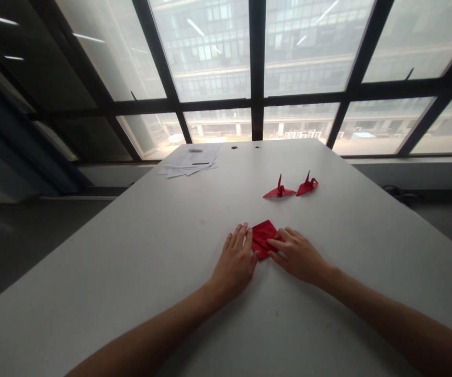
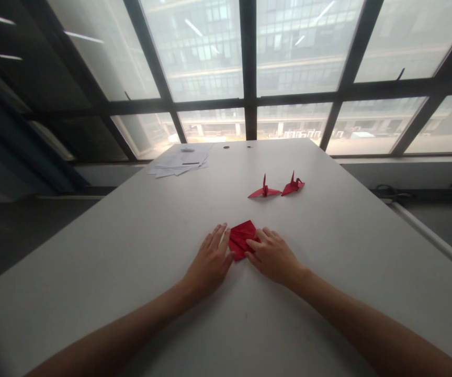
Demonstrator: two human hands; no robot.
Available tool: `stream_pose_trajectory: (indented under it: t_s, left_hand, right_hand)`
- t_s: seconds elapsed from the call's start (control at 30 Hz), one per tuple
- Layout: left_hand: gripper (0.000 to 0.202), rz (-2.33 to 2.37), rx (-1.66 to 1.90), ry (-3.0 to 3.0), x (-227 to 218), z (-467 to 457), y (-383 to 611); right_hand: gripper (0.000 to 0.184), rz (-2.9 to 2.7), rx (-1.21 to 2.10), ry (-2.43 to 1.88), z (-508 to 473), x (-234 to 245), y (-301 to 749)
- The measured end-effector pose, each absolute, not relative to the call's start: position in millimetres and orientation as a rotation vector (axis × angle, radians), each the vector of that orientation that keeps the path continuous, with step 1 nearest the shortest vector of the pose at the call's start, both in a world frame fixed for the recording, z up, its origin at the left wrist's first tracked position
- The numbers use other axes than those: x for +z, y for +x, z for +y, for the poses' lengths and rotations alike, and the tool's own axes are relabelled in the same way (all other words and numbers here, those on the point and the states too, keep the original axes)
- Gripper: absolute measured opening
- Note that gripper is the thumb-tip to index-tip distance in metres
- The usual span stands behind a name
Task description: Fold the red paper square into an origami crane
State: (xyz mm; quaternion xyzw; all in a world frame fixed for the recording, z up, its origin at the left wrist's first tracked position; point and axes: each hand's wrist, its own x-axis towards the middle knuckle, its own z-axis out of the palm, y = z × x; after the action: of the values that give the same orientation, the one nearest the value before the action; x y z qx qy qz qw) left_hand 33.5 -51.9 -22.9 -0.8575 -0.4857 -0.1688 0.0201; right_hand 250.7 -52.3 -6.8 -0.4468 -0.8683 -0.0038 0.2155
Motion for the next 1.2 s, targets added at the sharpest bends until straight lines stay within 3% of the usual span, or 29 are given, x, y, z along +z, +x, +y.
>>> stream_pose_trajectory:
  t_s: [0.23, 0.47, 0.77, 0.97, 1.2]
  left_hand:
    - [0.046, -1.481, -0.435, -2.701, -10, -58, 38]
    - [0.049, -1.498, -0.365, -2.703, -10, -58, 36]
    - [0.021, -1.610, -0.601, -2.737, -4, -47, 33]
    - [0.035, -1.584, -0.697, -2.790, -4, -45, 32]
    - [0.024, -1.520, -0.695, -2.849, 5, -48, 32]
  right_hand:
    - [0.018, -2.429, 0.006, -1.216, -56, -4, 246]
    - [0.015, -2.396, 0.119, -1.120, -55, -8, 247]
    - [0.018, -2.399, 0.464, -0.784, -63, 2, 244]
    - [0.018, -2.286, 0.326, -0.993, -53, -8, 247]
    - [0.015, -2.396, 0.215, -1.063, -57, -9, 246]
